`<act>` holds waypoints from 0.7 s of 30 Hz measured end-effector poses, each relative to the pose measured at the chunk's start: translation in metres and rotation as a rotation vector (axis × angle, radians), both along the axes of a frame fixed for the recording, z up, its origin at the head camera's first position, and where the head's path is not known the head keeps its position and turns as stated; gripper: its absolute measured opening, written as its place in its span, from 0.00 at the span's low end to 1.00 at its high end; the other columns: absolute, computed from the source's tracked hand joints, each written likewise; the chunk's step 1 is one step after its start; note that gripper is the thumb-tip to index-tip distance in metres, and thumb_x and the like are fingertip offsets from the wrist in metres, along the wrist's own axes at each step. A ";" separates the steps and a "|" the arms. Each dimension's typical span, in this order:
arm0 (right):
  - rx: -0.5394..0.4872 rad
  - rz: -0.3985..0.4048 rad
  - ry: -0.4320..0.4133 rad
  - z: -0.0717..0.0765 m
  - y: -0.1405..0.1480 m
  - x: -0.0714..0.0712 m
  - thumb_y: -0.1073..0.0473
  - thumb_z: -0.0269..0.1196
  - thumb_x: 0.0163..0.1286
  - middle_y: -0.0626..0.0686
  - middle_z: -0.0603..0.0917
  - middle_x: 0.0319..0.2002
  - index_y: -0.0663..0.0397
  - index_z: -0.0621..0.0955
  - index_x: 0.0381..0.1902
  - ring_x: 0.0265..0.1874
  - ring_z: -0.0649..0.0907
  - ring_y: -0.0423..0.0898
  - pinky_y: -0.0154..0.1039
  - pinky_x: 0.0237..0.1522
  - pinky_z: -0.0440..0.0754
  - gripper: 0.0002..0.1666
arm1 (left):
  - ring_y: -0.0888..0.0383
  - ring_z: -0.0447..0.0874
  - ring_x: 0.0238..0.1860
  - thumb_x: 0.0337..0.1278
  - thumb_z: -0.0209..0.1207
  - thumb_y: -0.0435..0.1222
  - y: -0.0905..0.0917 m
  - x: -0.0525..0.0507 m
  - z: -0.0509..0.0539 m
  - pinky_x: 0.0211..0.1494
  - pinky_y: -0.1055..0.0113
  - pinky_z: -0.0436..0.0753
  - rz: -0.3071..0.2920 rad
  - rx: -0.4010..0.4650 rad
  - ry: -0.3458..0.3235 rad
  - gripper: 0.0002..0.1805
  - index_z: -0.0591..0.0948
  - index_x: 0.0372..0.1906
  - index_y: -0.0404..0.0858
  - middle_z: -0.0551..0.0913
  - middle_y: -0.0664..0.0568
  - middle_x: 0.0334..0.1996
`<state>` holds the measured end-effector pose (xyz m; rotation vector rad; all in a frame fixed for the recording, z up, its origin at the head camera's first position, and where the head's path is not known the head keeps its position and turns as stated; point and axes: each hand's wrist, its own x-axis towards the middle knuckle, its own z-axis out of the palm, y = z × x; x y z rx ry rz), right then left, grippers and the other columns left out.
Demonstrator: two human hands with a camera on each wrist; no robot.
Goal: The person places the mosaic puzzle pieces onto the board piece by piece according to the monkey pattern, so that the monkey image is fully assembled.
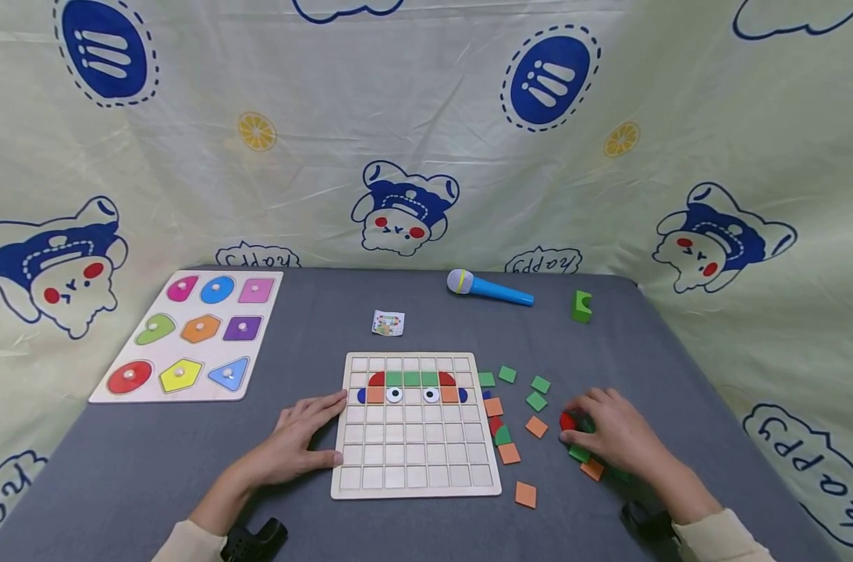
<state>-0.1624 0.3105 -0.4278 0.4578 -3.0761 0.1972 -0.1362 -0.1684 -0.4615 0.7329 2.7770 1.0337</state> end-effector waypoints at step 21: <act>-0.024 -0.093 -0.013 -0.008 0.007 -0.006 0.50 0.69 0.55 0.50 0.80 0.35 0.51 0.84 0.36 0.36 0.74 0.49 0.50 0.38 0.72 0.14 | 0.47 0.60 0.65 0.50 0.65 0.51 0.000 -0.001 -0.003 0.58 0.46 0.54 0.005 -0.005 -0.006 0.43 0.64 0.70 0.39 0.61 0.50 0.72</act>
